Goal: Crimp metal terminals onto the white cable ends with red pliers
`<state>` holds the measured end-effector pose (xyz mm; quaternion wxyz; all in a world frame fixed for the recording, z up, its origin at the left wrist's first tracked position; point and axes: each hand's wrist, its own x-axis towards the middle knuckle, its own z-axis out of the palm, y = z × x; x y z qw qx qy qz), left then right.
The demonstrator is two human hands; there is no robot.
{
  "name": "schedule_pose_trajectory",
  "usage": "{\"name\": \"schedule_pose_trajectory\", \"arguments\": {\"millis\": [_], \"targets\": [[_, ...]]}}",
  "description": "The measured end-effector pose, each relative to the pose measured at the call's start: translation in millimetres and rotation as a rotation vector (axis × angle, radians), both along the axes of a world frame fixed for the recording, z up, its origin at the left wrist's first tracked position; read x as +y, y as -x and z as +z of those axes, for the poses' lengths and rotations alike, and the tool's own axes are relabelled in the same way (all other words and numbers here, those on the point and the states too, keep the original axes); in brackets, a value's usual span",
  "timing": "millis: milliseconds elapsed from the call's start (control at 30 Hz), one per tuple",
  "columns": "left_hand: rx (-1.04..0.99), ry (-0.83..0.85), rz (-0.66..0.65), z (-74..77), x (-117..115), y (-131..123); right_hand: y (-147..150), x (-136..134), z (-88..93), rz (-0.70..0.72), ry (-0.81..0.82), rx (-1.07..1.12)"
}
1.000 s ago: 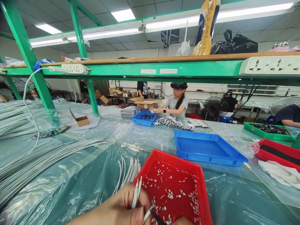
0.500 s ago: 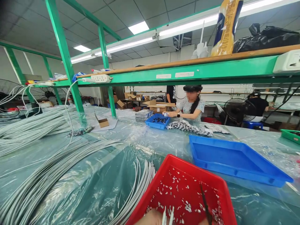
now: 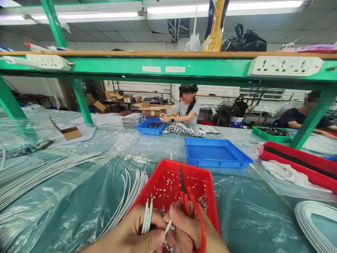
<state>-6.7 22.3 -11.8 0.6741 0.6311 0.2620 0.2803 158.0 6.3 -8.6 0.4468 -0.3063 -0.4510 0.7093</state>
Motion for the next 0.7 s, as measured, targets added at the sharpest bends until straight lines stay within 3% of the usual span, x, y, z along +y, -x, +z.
{"name": "schedule_pose_trajectory", "arguments": {"millis": [67,133,200,300,367,433,567,700], "targets": [[0.019,0.04,0.116,-8.8,1,-3,-1,1,2.2,-0.163,-0.036,-0.137],[0.011,0.066,0.161,-12.4,0,-5,-2,0,4.9,-0.222,-0.038,-0.187],[-0.039,0.061,0.151,-10.7,-2,-5,1,-1,5.1,-0.082,0.027,-0.035],[-0.124,0.042,0.117,-3.4,-6,-4,5,1,-0.3,0.258,0.125,0.246],[-0.121,0.03,0.088,0.4,-6,-2,6,2,-4.2,0.346,0.082,0.279],[-0.119,0.041,0.012,1.4,-4,0,4,2,-4.6,0.247,-0.021,0.194],[-0.169,0.205,-0.224,1.0,-2,-1,-1,-5,6.0,-0.071,-0.145,-0.195],[-0.268,0.267,-0.219,10.0,-6,-4,-1,-5,13.8,-0.014,-0.127,-0.199]]}}
